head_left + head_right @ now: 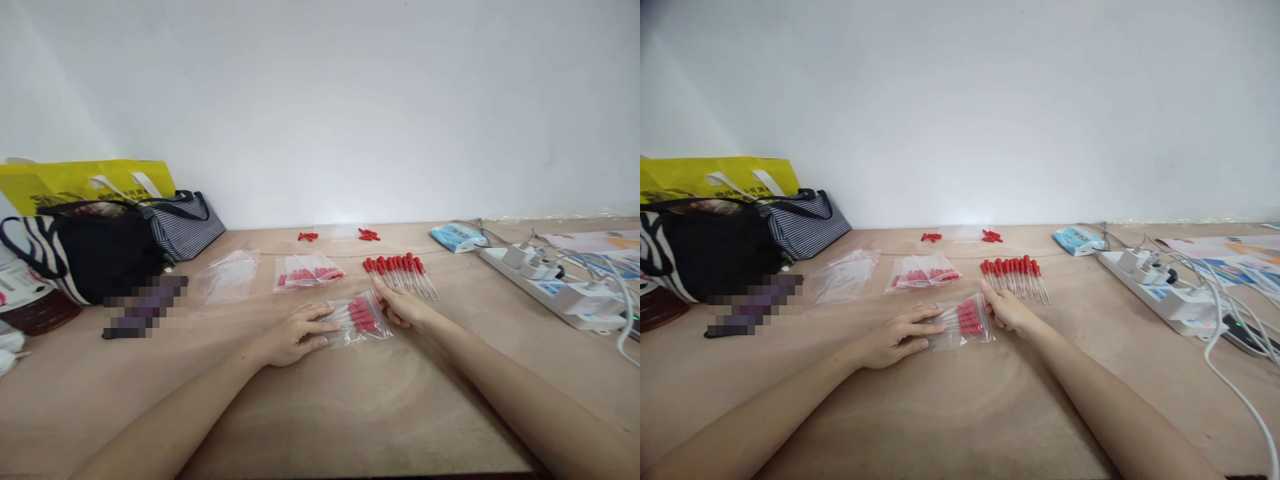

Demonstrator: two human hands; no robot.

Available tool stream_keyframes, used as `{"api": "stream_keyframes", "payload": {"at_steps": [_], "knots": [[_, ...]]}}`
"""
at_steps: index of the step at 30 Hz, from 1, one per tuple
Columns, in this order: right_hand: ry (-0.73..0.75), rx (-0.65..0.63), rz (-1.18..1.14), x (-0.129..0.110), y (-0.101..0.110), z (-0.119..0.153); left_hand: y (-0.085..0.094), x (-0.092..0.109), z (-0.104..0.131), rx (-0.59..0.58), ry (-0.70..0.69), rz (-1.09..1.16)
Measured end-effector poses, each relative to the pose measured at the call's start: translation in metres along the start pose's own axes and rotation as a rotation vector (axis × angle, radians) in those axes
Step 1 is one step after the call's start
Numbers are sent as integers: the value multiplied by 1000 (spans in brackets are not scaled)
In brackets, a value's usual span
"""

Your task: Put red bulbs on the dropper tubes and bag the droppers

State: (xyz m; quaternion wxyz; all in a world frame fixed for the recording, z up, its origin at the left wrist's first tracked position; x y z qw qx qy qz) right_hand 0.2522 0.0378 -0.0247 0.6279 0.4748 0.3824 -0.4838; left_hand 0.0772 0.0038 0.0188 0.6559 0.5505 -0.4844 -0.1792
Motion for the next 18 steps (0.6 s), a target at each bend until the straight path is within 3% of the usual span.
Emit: {"api": "stream_keyframes", "payload": {"at_steps": [3, 7, 9, 12, 16, 18], "knots": [[106, -38, 65, -9, -6, 1, 5, 1, 0, 72, -16, -17], [96, -105, -26, -11, -8, 6, 37, -10, 1, 448, 34, -134], [97, -155, -158, -15, -4, 11, 48, -18, -5, 553, 71, -246], [84, -155, -374, -18, 14, 13, 53, -30, -24, 555, 106, -372], [84, 27, -558, -18, 48, 3, 50, -41, -50, 485, 83, -449], [108, 106, -637, -21, 55, -5, 48, -47, -53, 469, 91, -467]]}}
Point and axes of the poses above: each hand's wrist, its own z-axis away from the middle knuckle, its own y-axis out of the back of the hand, x = y × z, the point moved 9 cm from there along -z, towards the middle knuckle
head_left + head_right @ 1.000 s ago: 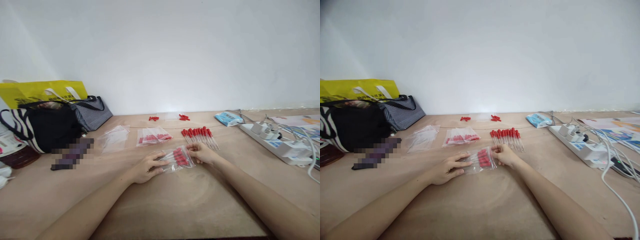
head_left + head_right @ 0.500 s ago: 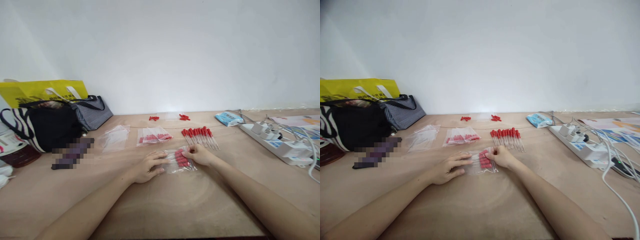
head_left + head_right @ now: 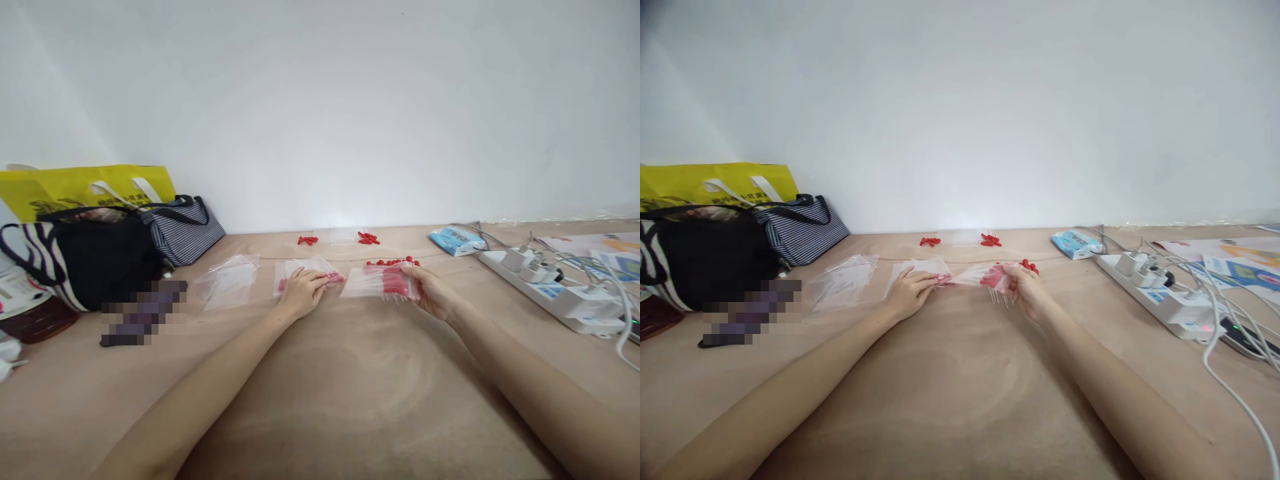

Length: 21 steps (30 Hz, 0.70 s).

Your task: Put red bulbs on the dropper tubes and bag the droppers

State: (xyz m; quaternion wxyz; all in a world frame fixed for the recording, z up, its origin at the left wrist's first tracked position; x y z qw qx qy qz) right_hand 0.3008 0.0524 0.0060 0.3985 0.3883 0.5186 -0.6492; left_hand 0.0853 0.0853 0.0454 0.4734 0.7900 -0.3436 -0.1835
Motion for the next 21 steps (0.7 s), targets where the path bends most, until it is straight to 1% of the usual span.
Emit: {"api": "stream_keyframes", "payload": {"at_steps": [1, 3, 6, 8, 11, 14, 16, 18, 20, 21], "knots": [[16, 28, -39, -1, -2, -4, -1, -3, 0, -1, 3, -9], [31, 73, -127, 2, -12, -13, 1, -11, 4, 10, 16, -30], [37, 137, -261, 14, -38, -25, 7, -24, 11, 32, 39, -40], [30, 172, -284, 26, -57, -33, 12, -33, 17, 48, 66, -4], [-31, 188, -277, 49, -85, -42, 16, -44, 25, 79, 104, 85], [-109, 153, -236, 68, -105, -40, 18, -45, 29, 92, 97, 155], [-154, 112, -193, 75, -110, -31, 19, -42, 31, 89, 77, 163], [-197, 73, -144, 79, -107, -18, 23, -42, 32, 102, 83, 124], [-242, 6, -75, 80, -100, -2, 33, -51, 35, 140, 126, 43], [-261, -47, -36, 81, -95, 6, 39, -60, 37, 160, 165, -8]]}}
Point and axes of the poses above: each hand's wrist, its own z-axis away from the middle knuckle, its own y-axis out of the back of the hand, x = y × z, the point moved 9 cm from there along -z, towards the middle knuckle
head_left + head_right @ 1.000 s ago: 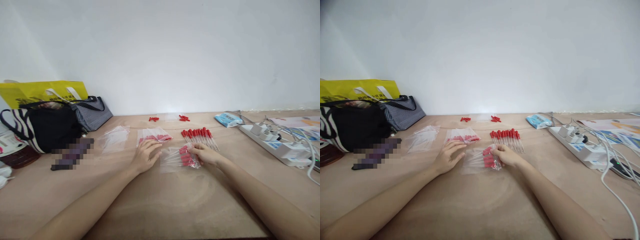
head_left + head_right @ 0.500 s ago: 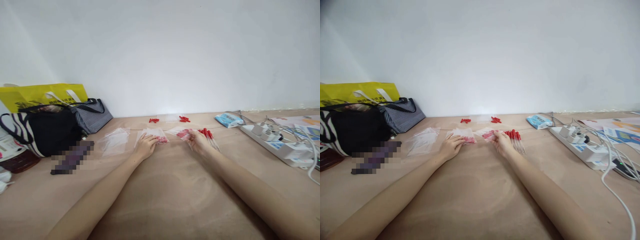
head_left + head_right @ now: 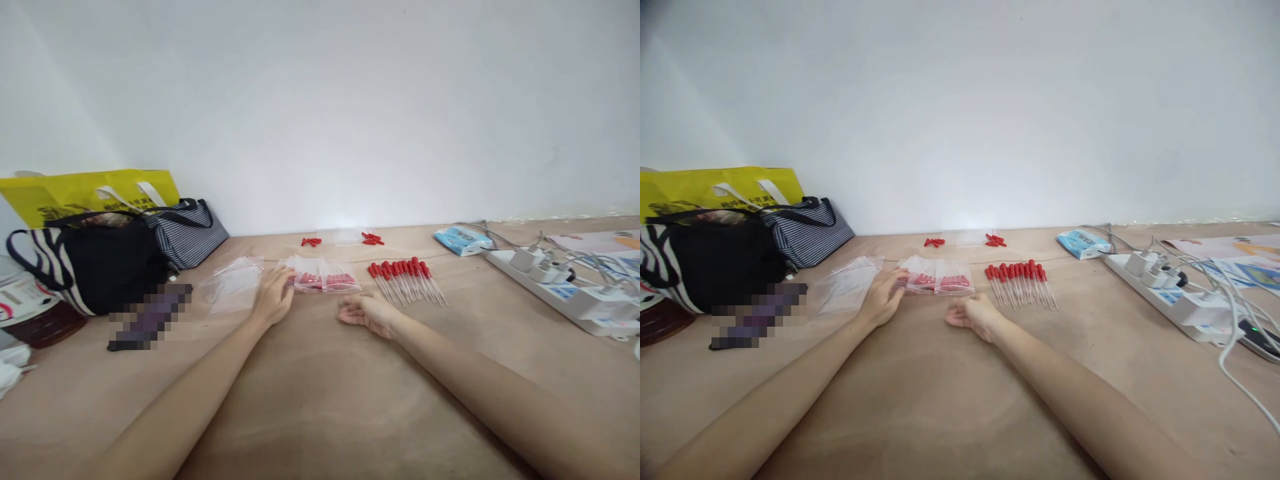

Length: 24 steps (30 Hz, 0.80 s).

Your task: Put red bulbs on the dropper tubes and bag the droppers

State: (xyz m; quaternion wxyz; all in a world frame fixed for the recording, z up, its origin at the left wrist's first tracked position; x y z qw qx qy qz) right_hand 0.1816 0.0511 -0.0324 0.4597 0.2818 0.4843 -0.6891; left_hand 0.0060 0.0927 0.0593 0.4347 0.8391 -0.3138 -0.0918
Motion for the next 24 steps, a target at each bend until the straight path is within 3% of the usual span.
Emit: {"api": "stream_keyframes", "payload": {"at_steps": [4, 7, 10, 15, 19, 22, 24], "knots": [[26, -294, 197, 2, 8, 28, 25, -66, 6, 18, 309, -293], [55, -354, 230, 1, 19, 35, 24, -127, 26, -214, 662, -402], [50, -371, 247, 2, 21, 34, 21, -151, 37, -322, 761, -381], [62, -366, 281, 1, 20, 33, 22, -155, 42, -322, 819, -369], [71, -353, 309, 1, 19, 37, 40, -148, 40, -204, 835, -371], [136, -300, 354, -6, 23, 35, 63, -125, 28, -24, 764, -363], [264, -196, 436, -22, 33, 30, 70, -91, 14, 72, 595, -278]]}}
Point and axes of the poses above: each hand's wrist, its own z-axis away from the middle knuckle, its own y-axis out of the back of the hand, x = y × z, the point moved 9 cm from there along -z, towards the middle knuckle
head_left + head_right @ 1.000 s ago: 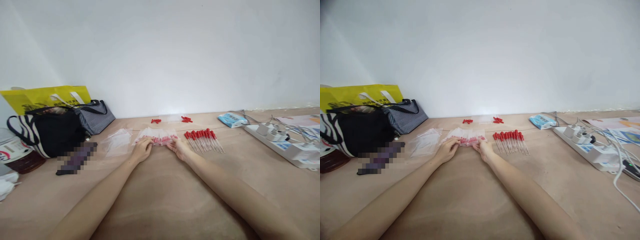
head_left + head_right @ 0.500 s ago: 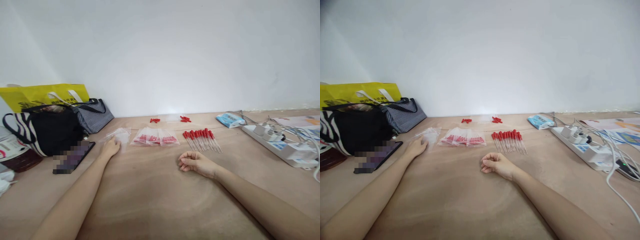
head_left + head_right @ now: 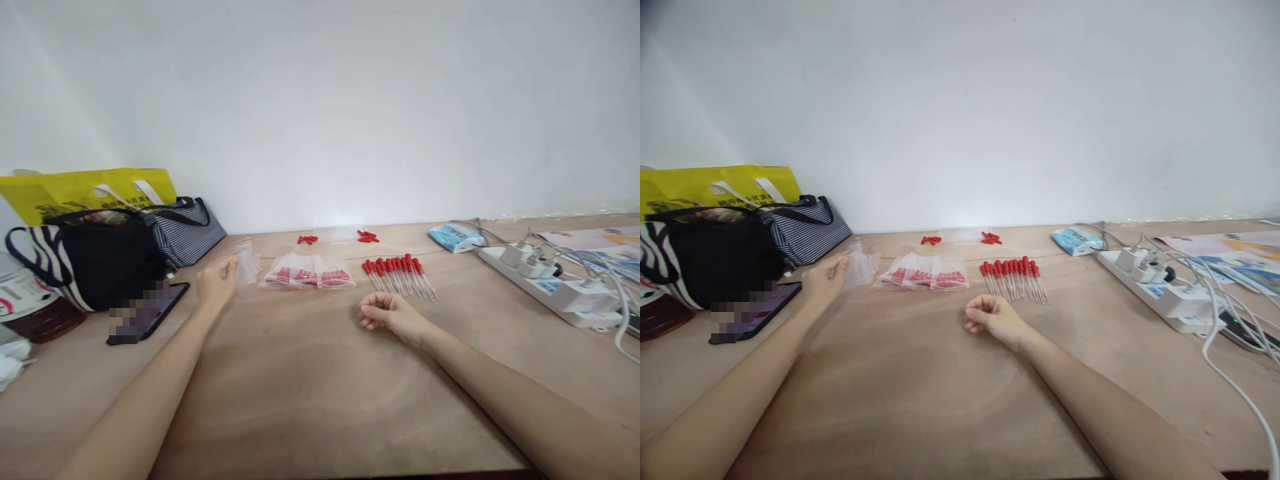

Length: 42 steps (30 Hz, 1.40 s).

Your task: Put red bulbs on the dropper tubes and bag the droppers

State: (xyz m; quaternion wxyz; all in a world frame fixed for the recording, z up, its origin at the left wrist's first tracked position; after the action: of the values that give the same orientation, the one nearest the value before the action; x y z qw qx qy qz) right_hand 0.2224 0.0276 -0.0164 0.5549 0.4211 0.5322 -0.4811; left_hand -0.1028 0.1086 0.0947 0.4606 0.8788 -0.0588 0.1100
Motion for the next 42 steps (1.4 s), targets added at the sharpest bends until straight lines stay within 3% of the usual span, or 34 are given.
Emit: {"api": "stream_keyframes", "payload": {"at_steps": [2, 3, 5, 7, 8, 12, 14, 18, 23, 27, 30, 34, 38, 42], "knots": [[150, 186, 214, -16, 27, -3, 11, 57, 22, 15, -363, 334], [231, 286, 356, -27, 40, -3, 10, 86, 40, -61, -533, 439], [352, 442, 649, -44, 60, 0, -8, 137, 86, -343, -844, 523], [380, 522, 851, -50, 72, 1, -26, 166, 127, -584, -1027, 509], [364, 535, 915, -49, 77, 0, -31, 172, 137, -620, -1048, 501], [263, 530, 1093, -40, 79, -9, -31, 161, 132, -524, -914, 523], [219, 540, 1174, -39, 75, -16, -30, 154, 133, -594, -912, 512], [82, 560, 1288, -45, 64, -36, -37, 151, 157, -847, -962, 368], [-161, 550, 1311, -44, 60, -57, -41, 159, 170, -858, -820, 281], [-186, 564, 1312, -44, 61, -62, -36, 158, 161, -757, -748, 342], [-188, 555, 1313, -43, 62, -63, -29, 157, 152, -697, -835, 414], [-192, 544, 1315, -40, 61, -64, -31, 158, 155, -798, -980, 447], [-179, 556, 1302, -39, 60, -65, -39, 157, 160, -858, -902, 386], [-134, 565, 1269, -46, 62, -60, -38, 160, 164, -792, -843, 348]]}}
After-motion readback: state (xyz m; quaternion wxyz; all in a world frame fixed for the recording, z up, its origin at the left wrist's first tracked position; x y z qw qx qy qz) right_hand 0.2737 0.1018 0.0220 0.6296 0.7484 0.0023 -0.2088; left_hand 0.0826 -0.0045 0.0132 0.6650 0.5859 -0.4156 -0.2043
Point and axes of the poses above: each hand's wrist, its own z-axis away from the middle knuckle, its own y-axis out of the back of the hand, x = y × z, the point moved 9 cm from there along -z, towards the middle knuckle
